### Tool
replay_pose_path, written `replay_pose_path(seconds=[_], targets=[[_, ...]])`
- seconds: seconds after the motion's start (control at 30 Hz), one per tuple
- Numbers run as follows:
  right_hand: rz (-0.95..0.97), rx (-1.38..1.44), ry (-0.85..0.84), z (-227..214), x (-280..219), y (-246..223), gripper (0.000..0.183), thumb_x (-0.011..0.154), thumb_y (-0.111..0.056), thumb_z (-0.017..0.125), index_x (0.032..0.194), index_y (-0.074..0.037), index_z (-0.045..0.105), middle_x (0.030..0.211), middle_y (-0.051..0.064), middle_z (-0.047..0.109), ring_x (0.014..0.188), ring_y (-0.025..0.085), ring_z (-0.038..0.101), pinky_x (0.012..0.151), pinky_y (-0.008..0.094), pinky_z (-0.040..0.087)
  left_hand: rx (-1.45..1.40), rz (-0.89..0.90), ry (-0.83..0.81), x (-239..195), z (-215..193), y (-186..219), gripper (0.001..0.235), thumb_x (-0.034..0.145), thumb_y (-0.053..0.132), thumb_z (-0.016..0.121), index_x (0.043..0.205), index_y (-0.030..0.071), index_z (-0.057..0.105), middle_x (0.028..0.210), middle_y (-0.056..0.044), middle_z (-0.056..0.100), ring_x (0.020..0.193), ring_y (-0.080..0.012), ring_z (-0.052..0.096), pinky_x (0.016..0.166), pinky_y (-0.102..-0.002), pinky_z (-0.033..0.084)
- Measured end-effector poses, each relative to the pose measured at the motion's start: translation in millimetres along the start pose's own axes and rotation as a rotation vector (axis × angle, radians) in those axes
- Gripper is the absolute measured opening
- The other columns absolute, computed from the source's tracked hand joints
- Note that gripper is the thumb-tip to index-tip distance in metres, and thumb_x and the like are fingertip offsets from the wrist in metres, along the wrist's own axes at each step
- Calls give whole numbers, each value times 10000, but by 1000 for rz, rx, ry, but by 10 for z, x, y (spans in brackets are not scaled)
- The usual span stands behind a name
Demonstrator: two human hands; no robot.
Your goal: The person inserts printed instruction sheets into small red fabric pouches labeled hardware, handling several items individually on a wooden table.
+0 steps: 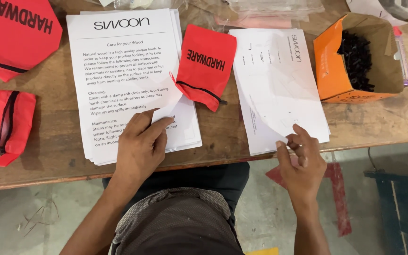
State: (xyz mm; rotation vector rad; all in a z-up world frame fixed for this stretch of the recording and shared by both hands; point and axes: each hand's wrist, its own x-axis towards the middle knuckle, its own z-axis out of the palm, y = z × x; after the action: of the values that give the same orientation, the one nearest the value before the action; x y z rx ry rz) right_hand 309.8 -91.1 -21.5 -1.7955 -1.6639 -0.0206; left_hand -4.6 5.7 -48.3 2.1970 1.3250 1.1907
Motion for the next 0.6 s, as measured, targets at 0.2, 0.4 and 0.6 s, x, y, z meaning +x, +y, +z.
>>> replay_pose_path(seconds=[0.2, 0.4, 0.6], targets=[[147, 99, 61, 54, 34, -116, 274, 933, -14, 806, 1197, -21, 735, 1024, 87, 683, 811, 123, 647, 625, 252, 509, 4, -36, -11, -39, 28, -28, 304, 850, -67, 702, 1128, 50, 743, 1003, -107, 647, 865, -270, 625, 735, -394, 546], [-119, -71, 411, 146, 147, -378, 160, 969, 27, 800, 1105, -2, 721, 1039, 127, 615, 828, 208, 572, 633, 308, 452, 76, -142, 322, -93, -166, 7, 348, 946, -21, 730, 1288, 10, 676, 1085, -176, 635, 984, -287, 627, 841, -392, 540], [-370, -32, 435, 368, 210, -839, 171, 818, 42, 745, 987, 30, 720, 1011, 166, 588, 880, 297, 585, 676, 384, 492, 49, -318, 627, -121, -665, 83, 287, 996, -57, 725, 1267, 34, 697, 1123, -125, 643, 859, -168, 584, 601, -267, 398]])
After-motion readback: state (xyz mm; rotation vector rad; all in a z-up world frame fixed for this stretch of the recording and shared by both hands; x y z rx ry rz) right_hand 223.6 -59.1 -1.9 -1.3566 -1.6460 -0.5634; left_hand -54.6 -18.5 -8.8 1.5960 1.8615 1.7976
